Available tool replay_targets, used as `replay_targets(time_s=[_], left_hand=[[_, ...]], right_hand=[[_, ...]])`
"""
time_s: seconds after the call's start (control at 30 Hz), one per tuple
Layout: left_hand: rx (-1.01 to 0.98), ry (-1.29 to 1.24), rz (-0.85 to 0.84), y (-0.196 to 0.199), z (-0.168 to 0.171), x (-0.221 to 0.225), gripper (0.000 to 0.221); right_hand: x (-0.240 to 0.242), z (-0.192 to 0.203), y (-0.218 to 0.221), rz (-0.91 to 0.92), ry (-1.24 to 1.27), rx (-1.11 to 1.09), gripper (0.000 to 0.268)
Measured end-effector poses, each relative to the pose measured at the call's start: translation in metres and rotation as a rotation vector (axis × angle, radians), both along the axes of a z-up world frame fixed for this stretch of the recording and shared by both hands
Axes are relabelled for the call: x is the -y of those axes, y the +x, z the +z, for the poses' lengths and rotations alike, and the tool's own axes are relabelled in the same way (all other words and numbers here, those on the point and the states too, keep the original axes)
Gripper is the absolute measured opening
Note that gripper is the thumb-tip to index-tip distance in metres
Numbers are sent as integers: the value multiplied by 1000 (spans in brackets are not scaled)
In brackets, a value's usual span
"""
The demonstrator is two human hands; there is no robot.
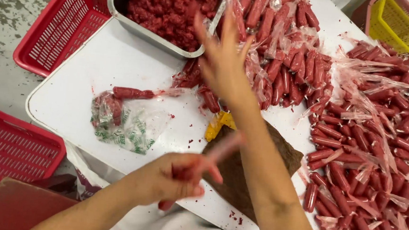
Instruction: Rapidly removing plastic wrappers from small red sausages on a production table.
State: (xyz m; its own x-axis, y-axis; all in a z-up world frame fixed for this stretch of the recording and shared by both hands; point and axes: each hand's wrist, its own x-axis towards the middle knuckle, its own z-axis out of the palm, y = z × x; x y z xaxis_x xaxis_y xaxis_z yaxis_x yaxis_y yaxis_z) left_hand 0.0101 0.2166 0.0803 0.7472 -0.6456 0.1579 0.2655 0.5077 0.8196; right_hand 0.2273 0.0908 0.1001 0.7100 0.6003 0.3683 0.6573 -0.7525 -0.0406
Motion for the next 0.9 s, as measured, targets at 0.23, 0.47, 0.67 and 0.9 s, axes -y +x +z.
replay_targets(time_s=[0.23, 0.47, 0.67, 0.9], left_hand=[[-598, -52, 160, 16, -32, 77, 22], [431, 439, 614, 11, -21, 94, 74], [633, 222, 705, 29, 16, 170, 43], [346, 204, 555, 32, 5, 202, 30]], right_hand=[[101, -58, -150, 485, 1266, -1080, 36], [172, -50, -174, 405, 1232, -827, 39], [218, -84, -187, -103, 1232, -1006, 38], [227, -48, -196, -98, 1359, -1041, 26]])
